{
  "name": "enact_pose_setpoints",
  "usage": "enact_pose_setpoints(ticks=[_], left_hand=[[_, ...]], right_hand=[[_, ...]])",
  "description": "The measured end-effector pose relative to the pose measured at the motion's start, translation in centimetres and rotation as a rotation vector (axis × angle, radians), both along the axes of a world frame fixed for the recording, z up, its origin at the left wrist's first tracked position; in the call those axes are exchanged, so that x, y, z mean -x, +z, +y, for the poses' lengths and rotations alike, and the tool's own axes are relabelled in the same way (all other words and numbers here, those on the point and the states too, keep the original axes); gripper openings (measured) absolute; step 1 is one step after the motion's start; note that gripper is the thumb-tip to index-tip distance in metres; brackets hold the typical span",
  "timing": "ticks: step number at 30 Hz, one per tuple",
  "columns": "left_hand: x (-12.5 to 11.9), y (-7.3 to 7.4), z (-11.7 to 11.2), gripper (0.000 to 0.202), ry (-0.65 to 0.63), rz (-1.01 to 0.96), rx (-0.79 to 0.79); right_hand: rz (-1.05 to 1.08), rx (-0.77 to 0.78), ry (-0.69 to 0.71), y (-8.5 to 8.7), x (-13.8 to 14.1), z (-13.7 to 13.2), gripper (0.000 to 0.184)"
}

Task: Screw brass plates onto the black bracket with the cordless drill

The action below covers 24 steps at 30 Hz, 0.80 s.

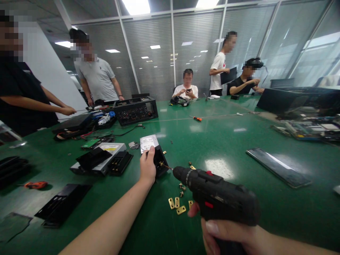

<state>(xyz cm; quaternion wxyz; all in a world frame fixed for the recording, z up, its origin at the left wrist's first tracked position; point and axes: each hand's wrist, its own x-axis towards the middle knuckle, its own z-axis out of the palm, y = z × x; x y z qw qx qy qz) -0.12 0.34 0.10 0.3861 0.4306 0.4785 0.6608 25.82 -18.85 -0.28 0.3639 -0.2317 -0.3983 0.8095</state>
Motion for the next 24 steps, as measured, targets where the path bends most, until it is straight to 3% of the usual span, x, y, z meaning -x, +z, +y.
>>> enact_pose_setpoints(ticks=[4, 10, 13, 16, 21, 24], left_hand=[[0.0, 0.0, 0.0, 0.071, 0.011, -0.011, 0.000], [-0.1, 0.3, -0.1, 0.071, 0.001, -0.030, -0.003], [-0.1, 0.5, -0.2, 0.073, -0.007, -0.035, 0.000], [-0.1, 0.6, -0.2, 0.073, -0.014, -0.051, 0.014], [-0.1, 0.4, 0.0, 0.073, -0.022, -0.068, 0.042], [0.0, 0.3, 0.1, 0.072, -0.029, -0.069, 0.048]], right_hand=[[-0.180, -0.019, 0.034, 2.3, -1.1, 0.5, 0.063], [-0.451, -0.441, 0.062, 6.1, -1.7, 2.6, 0.080], [-0.580, -0.646, 0.089, 7.0, -1.4, 3.3, 0.072], [-0.672, -0.749, 0.122, 6.2, -0.9, 3.7, 0.065], [-0.774, -0.966, 0.139, 1.7, 0.0, 5.0, 0.050], [-0.793, -0.990, 0.139, 0.1, 0.2, 5.8, 0.048]])
